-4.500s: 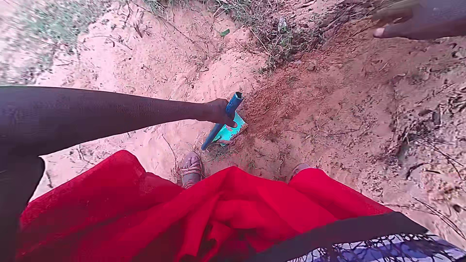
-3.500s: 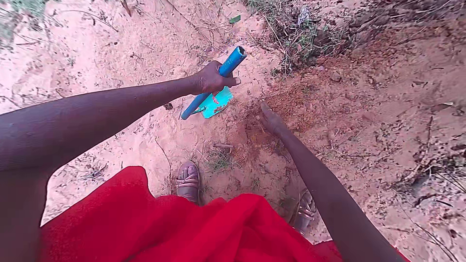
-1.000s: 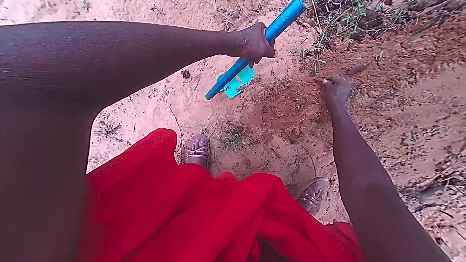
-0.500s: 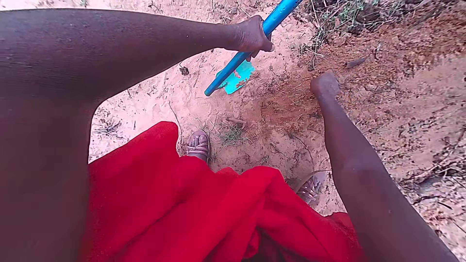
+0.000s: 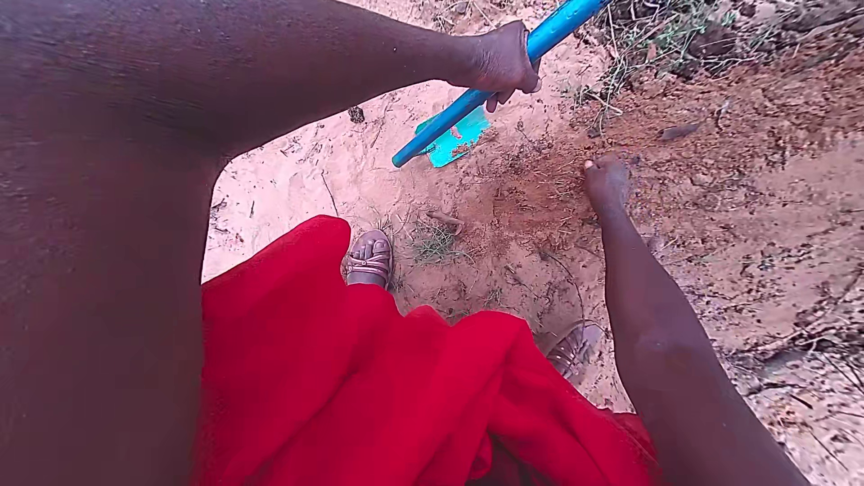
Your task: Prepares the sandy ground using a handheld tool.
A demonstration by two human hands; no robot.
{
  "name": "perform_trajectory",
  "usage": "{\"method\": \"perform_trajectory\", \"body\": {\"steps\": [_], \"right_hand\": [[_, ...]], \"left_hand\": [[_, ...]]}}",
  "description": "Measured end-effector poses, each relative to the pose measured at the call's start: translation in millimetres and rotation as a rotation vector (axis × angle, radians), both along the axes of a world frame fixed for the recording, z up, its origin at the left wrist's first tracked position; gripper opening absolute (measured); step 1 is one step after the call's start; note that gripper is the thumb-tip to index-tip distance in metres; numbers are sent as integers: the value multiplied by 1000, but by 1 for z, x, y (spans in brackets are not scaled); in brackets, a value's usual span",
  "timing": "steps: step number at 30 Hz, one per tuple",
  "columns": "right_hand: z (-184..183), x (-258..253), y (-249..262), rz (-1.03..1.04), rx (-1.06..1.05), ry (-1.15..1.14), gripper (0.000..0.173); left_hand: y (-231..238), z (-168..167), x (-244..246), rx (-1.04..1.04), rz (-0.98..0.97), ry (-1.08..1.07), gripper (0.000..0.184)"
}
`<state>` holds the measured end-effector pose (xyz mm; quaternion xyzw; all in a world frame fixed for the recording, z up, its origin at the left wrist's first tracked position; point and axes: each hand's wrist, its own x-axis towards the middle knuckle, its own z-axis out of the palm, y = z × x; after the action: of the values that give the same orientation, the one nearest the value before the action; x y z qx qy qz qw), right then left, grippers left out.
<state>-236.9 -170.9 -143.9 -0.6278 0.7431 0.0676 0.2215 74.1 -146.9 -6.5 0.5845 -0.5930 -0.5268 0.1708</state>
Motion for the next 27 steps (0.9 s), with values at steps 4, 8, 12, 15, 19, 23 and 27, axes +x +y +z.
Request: {"method": "perform_trajectory", "body": {"steps": [4,8,12,15,19,23,27], "right_hand": [[-2,2,18,-254,-24,-213,47],[-6,-8,39,-353,-83,-367,36],[-5,-13,69,-393,-61,-407,38],[10,-18,94,-344,192,-432,36],[3,-19,99,-129,307,-373,28],[-28,-9,90,-193,-27,-391,29],[-17,21,91,-128,-47,-275,48]], "left_hand": [[0,-1,1,-7,-10,-39,14],[0,3,1,-4,-9,-65,16],[0,8,0,-12,-28,-178,20],[0,15,-1,-15,-50,-294,23],[2,22,-1,-87,-90,-464,35],[15,39,-5,-124,-97,-668,53],[18,40,-5,-145,-108,-674,51]]}}
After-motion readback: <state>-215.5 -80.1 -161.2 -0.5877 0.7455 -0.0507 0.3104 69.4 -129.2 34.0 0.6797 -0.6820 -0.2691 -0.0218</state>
